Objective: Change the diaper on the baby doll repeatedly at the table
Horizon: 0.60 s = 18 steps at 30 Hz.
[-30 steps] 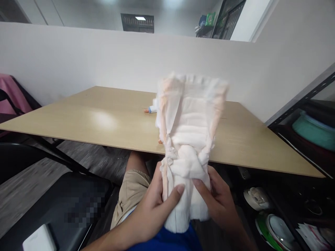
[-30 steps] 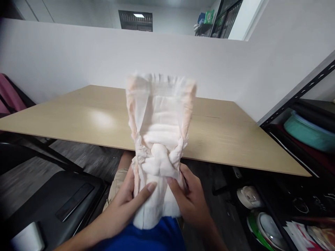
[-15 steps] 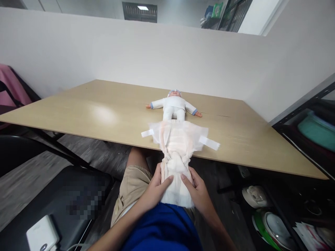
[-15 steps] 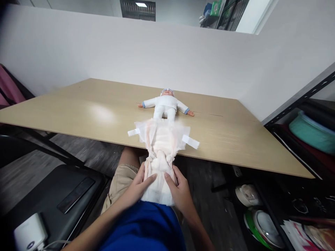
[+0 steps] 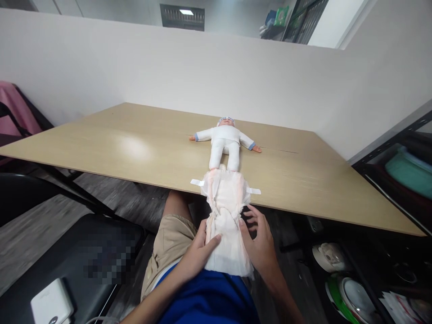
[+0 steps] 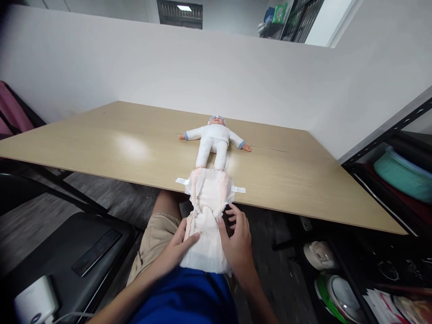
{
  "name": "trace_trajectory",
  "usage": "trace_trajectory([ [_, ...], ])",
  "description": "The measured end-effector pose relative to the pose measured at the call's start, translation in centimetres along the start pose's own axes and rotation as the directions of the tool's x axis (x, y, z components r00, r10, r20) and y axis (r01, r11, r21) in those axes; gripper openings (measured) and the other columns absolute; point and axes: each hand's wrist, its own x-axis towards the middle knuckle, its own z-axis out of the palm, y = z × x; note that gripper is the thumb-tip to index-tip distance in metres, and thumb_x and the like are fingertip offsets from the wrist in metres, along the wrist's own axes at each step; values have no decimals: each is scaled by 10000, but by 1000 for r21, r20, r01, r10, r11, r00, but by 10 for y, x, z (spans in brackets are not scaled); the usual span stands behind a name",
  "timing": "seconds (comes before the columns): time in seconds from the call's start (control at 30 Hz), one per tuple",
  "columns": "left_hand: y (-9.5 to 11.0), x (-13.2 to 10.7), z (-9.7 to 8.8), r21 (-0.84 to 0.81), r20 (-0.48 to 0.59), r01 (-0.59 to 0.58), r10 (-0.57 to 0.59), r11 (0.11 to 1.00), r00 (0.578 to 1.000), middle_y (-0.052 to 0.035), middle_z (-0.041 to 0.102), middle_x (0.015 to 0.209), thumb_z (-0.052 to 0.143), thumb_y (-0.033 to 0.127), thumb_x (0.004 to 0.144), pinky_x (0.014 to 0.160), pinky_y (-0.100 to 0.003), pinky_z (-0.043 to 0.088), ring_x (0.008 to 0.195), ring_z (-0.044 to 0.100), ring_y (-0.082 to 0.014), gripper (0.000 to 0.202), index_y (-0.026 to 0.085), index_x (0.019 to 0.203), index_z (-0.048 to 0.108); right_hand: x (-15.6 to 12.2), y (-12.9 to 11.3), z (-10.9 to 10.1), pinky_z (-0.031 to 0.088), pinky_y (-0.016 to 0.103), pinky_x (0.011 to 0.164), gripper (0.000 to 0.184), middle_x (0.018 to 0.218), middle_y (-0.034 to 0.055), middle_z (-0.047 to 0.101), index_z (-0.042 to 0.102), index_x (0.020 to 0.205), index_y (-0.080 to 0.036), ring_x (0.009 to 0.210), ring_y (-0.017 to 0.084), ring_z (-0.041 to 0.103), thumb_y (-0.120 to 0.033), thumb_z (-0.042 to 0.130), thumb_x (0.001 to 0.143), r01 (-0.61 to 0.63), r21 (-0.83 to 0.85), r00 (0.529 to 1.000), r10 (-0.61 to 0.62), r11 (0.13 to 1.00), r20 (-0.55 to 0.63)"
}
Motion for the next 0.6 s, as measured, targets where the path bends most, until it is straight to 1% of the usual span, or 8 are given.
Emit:
trace_trajectory([
  [0.1, 4, -1, 1, -24, 6, 8, -7, 1000, 1000, -128, 639, 1609, 781, 567, 1001, 1274, -516, 473, 1479, 609, -350, 687, 264, 1556, 512, 21, -19, 3, 621, 552, 1063, 424, 1381, 156, 734, 653, 1491, -264, 1273, 337, 684, -433, 623, 1103, 166, -102, 986, -167, 981, 0],
  [0.2, 6, -2, 2, 0, 0, 19, -19, 1000, 1000, -122, 620, 1635, 770, 571, 1011, 1287, -509, 472, 1528, 572, -345, 693, 273, 1576, 501, 47, -34, 16, 516, 585, 1245, 463, 1524, 153, 680, 597, 1575, -261, 1465, 340, 600, -390, 580, 1131, 312, -142, 948, -297, 939, 114],
  [0.27, 7, -4, 0, 59, 2, 21, -21, 998, 1000, -121, 589, 1667, 750, 568, 1030, 1330, -513, 428, 1579, 523, -340, 696, 272, 1602, 484, 62, -36, 31, 453, 597, 1311, 529, 1635, 166, 611, 554, 1637, -230, 1573, 350, 517, -396, 569, 1135, 376, -161, 918, -343, 913, 198],
  [0.33, 10, -6, -7, 152, 24, 20, -24, 988, 999, -119, 563, 1695, 718, 558, 1059, 1367, -521, 377, 1607, 496, -334, 680, 275, 1627, 475, 74, -31, 47, 398, 624, 1348, 577, 1727, 182, 527, 532, 1671, -200, 1654, 370, 423, -411, 560, 1135, 403, -194, 900, -349, 894, 261],
  [0.4, 17, -9, -21, 274, 76, 19, -41, 962, 996, -113, 559, 1707, 715, 540, 1068, 1368, -519, 380, 1603, 511, -334, 687, 291, 1661, 474, 79, -23, 63, 366, 645, 1360, 601, 1764, 181, 491, 518, 1695, -201, 1682, 377, 386, -418, 547, 1136, 411, -226, 891, -336, 883, 306],
  [0.5, 39, -5, -51, 480, 160, -10, -77, 877, 984, -98, 672, 1593, 763, 512, 1040, 1242, -471, 529, 1456, 657, -328, 690, 334, 1665, 533, 78, -12, 78, 324, 652, 1375, 619, 1781, 152, 483, 472, 1739, -245, 1691, 363, 384, -410, 520, 1144, 420, -257, 883, -327, 870, 338],
  [0.57, 64, 8, -72, 598, 160, -101, 4, 795, 987, -94, 764, 1435, 746, 496, 1049, 1094, -417, 616, 1270, 753, -306, 579, 340, 1594, 628, 75, -8, 82, 306, 645, 1384, 629, 1797, 139, 465, 443, 1760, -257, 1700, 351, 371, -406, 508, 1152, 424, -270, 883, -329, 864, 335],
  [0.6, 78, 19, -80, 642, 145, -169, 98, 748, 985, -97, 785, 1375, 721, 488, 1064, 1044, -403, 630, 1205, 770, -297, 505, 332, 1541, 675, 74, -7, 83, 304, 641, 1385, 631, 1803, 136, 456, 435, 1764, -258, 1704, 347, 365, -408, 507, 1155, 425, -276, 884, -329, 862, 332],
])
